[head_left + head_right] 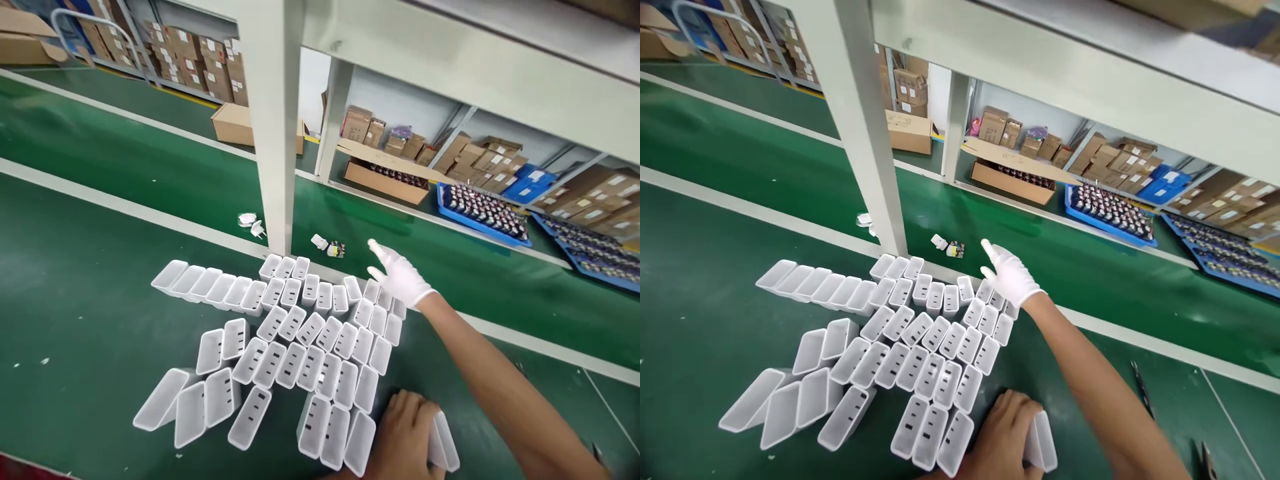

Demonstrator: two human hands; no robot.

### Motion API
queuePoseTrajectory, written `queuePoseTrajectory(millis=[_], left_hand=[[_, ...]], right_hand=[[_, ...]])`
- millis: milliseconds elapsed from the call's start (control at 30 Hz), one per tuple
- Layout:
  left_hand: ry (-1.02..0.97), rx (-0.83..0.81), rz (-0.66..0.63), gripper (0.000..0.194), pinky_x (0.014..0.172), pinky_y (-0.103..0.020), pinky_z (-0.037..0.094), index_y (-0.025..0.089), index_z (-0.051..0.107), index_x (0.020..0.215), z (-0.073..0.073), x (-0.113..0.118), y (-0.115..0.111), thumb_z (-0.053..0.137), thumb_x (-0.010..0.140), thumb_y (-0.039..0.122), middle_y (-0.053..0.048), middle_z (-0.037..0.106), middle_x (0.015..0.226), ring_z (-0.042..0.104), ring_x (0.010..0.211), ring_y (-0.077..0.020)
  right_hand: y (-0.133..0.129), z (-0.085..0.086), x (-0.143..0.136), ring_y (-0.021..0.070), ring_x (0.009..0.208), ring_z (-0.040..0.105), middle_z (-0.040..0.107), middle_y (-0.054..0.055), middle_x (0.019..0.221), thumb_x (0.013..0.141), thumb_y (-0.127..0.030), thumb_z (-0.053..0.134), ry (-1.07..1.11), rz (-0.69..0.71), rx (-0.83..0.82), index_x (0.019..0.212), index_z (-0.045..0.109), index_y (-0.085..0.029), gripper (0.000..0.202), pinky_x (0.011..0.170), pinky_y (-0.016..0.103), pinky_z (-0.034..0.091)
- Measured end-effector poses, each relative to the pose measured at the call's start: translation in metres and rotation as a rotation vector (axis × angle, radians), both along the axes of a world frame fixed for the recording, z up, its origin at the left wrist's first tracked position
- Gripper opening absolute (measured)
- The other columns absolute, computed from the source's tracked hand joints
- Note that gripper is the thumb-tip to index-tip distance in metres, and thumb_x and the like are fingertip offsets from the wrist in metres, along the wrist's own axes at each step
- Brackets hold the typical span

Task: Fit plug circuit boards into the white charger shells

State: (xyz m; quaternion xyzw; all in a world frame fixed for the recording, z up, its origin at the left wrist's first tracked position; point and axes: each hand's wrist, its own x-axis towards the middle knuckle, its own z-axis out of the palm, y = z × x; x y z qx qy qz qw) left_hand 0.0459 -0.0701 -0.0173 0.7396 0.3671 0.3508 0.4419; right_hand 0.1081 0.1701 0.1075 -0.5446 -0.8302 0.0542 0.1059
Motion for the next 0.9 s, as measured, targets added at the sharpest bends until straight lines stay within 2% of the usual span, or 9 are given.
queuePoseTrajectory(millis=[67,167,233,400,500,567,667,800,900], left_hand=[[0.041,0.065,0.028,0.057,0.079,-0.046,0.048,0.02,0.058,0.108,-0.017,0.016,-0.001,0.074,0.054,0.024,-0.011,0.063,0.103,0.058,0.092,-0.0335],[0.137,0.155,0.109,0.026,0.067,-0.041,0.044,0.023,0.063,0.099,-0.038,0.04,0.0,0.062,0.074,0.016,-0.01,0.065,0.087,0.06,0.08,-0.0287],[0.155,0.173,0.134,0.022,0.063,-0.039,0.042,0.023,0.064,0.096,-0.045,0.05,0.0,0.054,0.081,0.011,-0.009,0.065,0.082,0.06,0.077,-0.0273],[0.146,0.164,0.104,0.023,0.063,-0.039,0.044,0.023,0.063,0.099,-0.042,0.045,0.0,0.058,0.078,0.014,-0.01,0.066,0.085,0.061,0.08,-0.0278],[0.084,0.053,0.028,0.047,0.076,-0.047,0.05,0.02,0.062,0.107,-0.027,0.028,0.002,0.074,0.062,0.024,-0.013,0.065,0.098,0.061,0.09,-0.0341],[0.044,-0.039,-0.012,0.065,0.086,-0.054,0.05,0.017,0.06,0.114,-0.011,0.014,0.004,0.079,0.053,0.025,-0.015,0.064,0.105,0.059,0.096,-0.0383],[-0.011,-0.123,-0.058,0.073,0.097,-0.056,0.047,0.017,0.052,0.129,0.014,-0.005,0.007,0.074,0.06,0.018,-0.015,0.062,0.116,0.056,0.107,-0.0381],[-0.141,-0.178,-0.027,0.069,0.109,-0.047,0.042,0.018,0.043,0.137,0.034,-0.019,0.01,0.069,0.074,0.015,-0.013,0.057,0.127,0.051,0.122,-0.0301],[-0.234,-0.157,-0.025,0.058,0.113,-0.044,0.039,0.022,0.046,0.133,0.034,-0.019,0.012,0.064,0.079,0.01,-0.011,0.053,0.132,0.049,0.127,-0.0257]], right_hand=[[0.028,-0.011,-0.019,0.0338,0.134,0.048,0.053,0.017,0.142,0.094,-0.023,0.055,-0.011,0.045,-0.012,0.148,0.038,-0.012,0.058,0.11,0.047,0.042],[0.056,-0.027,-0.038,0.0323,0.136,0.046,0.055,0.015,0.14,0.093,-0.027,0.059,-0.006,0.116,-0.051,0.144,0.045,-0.012,0.055,0.111,0.041,0.041],[0.067,-0.035,-0.045,0.0316,0.13,0.052,0.059,0.013,0.135,0.093,-0.03,0.06,0.009,0.152,-0.091,0.142,0.047,-0.012,0.053,0.106,0.042,0.045],[0.078,-0.041,-0.042,0.0209,0.094,0.067,0.065,0.006,0.11,0.096,-0.035,0.058,0.082,0.129,-0.173,0.122,0.059,-0.014,0.034,0.083,0.04,0.057],[0.073,-0.034,-0.029,0.0169,0.083,0.067,0.066,0.003,0.094,0.094,-0.031,0.057,0.194,0.058,-0.187,0.135,0.051,-0.011,0.046,0.079,0.031,0.053],[0.06,-0.026,-0.013,0.0151,0.076,0.067,0.068,0.002,0.088,0.091,-0.028,0.056,0.283,0.001,-0.196,0.15,0.028,-0.009,0.068,0.074,0.028,0.052],[0.022,-0.01,0.023,0.0189,0.08,0.069,0.069,0.005,0.091,0.09,-0.034,0.053,0.622,-0.073,-0.248,0.155,0.0,-0.011,0.087,0.072,0.032,0.056],[-0.062,0.004,0.074,0.026,0.102,0.067,0.069,0.004,0.106,0.075,-0.041,0.074,1.404,-0.117,-0.351,0.148,0.032,-0.03,0.085,0.092,0.048,0.052],[-0.134,-0.001,0.098,0.0265,0.106,0.064,0.066,0.004,0.113,0.068,-0.046,0.081,1.562,-0.245,-0.302,0.133,0.051,-0.036,0.072,0.097,0.047,0.05]])
